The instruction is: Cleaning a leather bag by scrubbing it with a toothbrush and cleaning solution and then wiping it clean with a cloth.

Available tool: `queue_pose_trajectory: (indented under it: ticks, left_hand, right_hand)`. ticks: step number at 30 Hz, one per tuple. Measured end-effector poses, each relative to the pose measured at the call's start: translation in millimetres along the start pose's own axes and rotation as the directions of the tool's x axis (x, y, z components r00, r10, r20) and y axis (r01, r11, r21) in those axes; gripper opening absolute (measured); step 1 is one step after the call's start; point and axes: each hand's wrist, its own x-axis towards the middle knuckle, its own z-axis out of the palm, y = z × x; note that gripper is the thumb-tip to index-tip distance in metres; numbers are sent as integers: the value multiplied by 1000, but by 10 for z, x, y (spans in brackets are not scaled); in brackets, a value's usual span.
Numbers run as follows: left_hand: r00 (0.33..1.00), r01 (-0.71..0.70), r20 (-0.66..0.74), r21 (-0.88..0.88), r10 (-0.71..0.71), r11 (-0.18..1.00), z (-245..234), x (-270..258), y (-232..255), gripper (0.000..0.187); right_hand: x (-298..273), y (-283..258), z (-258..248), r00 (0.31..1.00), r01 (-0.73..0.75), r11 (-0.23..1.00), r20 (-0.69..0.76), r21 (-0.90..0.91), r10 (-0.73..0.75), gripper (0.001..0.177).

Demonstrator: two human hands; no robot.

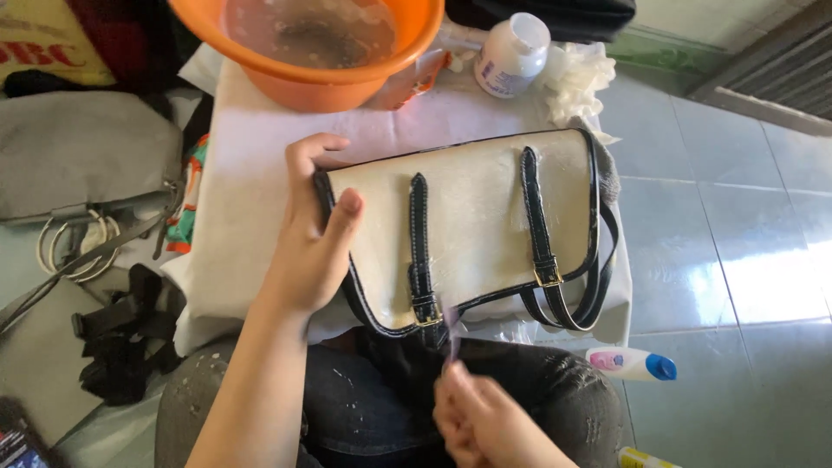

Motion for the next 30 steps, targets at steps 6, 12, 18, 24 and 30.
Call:
queue_pose_trajectory:
  ticks: [6,12,18,24,30]
  left_hand:
    - [1000,4,-2,-5,-4,1000,15,4,5,64]
    - [1000,17,10,-28,-17,999,10,0,9,65]
    - [1000,13,16,-41,-12,999,7,12,9,64]
    - [1000,12,14,-27,-12,1000,6,11,8,64]
    - [1000,9,10,-37,-9,999,2,1,14,63]
  right_hand:
    - [5,-17,-3,997,48,995,58,84,-53,57]
    - [65,-121,-36,990,95,982,-119,163,-76,50]
    - [3,-262,-18,992,110,993,-59,-49,-113,53]
    - [39,-71,31,990,120,991,-66,-52,-124,55]
    - [-11,-77,31,992,77,997,-98,23,-75,54]
